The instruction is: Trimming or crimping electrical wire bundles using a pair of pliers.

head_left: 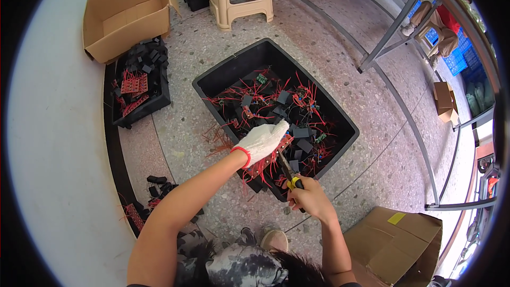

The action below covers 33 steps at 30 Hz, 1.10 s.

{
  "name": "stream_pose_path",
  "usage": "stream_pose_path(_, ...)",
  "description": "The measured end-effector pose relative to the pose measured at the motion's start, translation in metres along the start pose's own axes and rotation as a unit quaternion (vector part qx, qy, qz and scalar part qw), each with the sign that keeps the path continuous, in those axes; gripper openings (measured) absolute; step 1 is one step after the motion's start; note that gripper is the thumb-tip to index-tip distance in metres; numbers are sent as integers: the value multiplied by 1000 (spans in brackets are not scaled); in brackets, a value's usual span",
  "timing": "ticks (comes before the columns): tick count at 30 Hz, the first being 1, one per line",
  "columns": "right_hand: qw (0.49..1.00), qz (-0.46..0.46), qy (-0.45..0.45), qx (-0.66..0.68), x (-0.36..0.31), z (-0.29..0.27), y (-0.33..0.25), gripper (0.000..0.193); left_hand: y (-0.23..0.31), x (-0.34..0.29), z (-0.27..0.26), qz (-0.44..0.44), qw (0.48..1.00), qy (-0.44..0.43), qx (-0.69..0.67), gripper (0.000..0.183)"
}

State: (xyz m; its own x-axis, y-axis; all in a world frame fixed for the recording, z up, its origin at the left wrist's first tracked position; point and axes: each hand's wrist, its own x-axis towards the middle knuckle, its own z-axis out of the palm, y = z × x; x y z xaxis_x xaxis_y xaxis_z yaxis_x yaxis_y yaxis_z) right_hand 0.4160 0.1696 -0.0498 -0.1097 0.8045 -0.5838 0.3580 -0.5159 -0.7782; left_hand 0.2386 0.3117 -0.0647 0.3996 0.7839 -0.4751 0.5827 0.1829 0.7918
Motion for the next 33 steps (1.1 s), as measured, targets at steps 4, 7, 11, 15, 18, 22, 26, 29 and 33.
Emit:
stream_pose_path(4,993,20,-2,118,-5,-4,-3,23,6,-9,-18,38,999,-7,-7,76)
stream_pose_path(7,993,-9,29,117,-3,-8,4,23,13,-10,-33,84,982,33,164,62)
stream_pose_path(11,993,-16,72,90,-2,-4,-3,23,8,-20,-4,123,969,121,174,53)
stream_pose_path(15,989,-25,25,143,9,-3,7,27,-6,-21,11,164,972,144,88,49)
stream_pose_path(18,963,-12,-82,256,17,-17,24,32,-9,-16,12,171,977,113,50,46)
stream_pose_path(22,939,16,-169,300,14,-20,21,42,-15,-13,14,183,975,124,11,44)
stream_pose_path(26,966,7,-101,238,9,-7,27,48,-9,-15,18,145,978,145,39,45)
stream_pose_path(29,970,10,-81,229,10,-2,24,44,-5,-16,18,137,977,155,57,46)
stream_pose_path(33,964,17,-126,235,12,-11,20,41,-6,-14,15,123,982,134,44,48)
